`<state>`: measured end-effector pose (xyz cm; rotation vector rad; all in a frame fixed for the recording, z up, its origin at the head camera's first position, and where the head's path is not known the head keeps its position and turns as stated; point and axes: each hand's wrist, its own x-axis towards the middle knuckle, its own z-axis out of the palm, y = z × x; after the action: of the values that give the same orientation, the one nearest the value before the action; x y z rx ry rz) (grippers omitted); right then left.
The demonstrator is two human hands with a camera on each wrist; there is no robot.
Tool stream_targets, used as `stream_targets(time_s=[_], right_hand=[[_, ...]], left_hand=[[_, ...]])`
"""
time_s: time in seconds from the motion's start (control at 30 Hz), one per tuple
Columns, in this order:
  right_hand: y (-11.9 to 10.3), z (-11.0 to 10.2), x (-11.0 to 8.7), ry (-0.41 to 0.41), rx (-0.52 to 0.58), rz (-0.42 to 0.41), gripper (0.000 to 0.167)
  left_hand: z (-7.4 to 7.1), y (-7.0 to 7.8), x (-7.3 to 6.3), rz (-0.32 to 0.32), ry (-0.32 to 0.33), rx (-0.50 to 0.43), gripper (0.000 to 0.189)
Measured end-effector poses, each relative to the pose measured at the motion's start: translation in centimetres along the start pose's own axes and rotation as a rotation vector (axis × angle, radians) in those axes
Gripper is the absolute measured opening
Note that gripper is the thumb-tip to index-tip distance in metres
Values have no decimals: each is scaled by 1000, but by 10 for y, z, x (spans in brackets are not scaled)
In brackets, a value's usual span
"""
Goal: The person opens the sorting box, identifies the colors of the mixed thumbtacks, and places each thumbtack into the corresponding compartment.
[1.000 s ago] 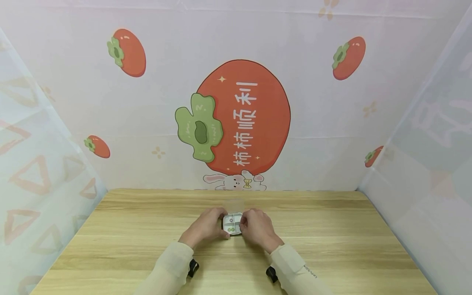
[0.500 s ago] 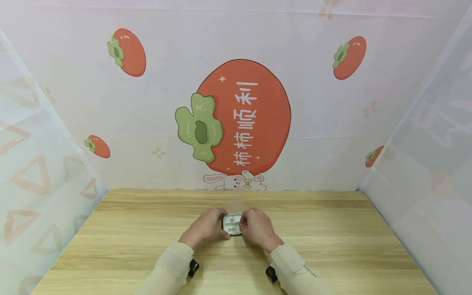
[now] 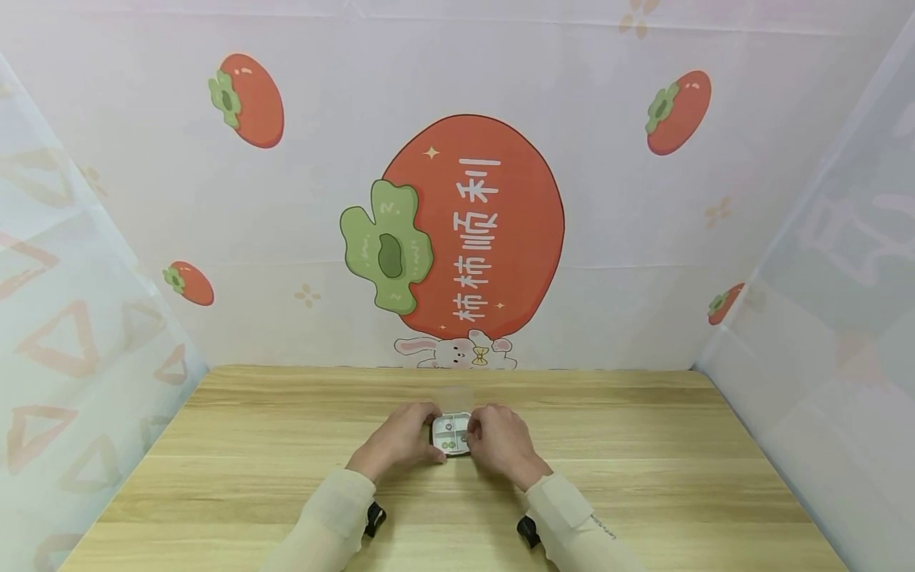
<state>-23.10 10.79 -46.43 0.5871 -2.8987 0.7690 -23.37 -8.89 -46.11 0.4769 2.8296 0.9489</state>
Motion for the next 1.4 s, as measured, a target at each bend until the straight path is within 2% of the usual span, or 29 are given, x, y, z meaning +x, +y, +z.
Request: stream_targets(time_s=[0.13,0.37,0.63,1.03,1.4], right_hand=[[2,-3,0,-2,2,7,8],[5,-11,1,-8,35,71,8],[13,-18,0,22,6,102,9],[30,-27,-3,20,-11,172,8],[43,-27,-6,36,-55,145,9]], left_hand=[[0,0,0,-3,0,-1,59],[-1,0,1,-12,-4,-6,61],[-2,1,1,-41,-11,-11,61],[-2,2,0,-33,-14,-7,61],[-1,3,0,-36,-17,-12,61]])
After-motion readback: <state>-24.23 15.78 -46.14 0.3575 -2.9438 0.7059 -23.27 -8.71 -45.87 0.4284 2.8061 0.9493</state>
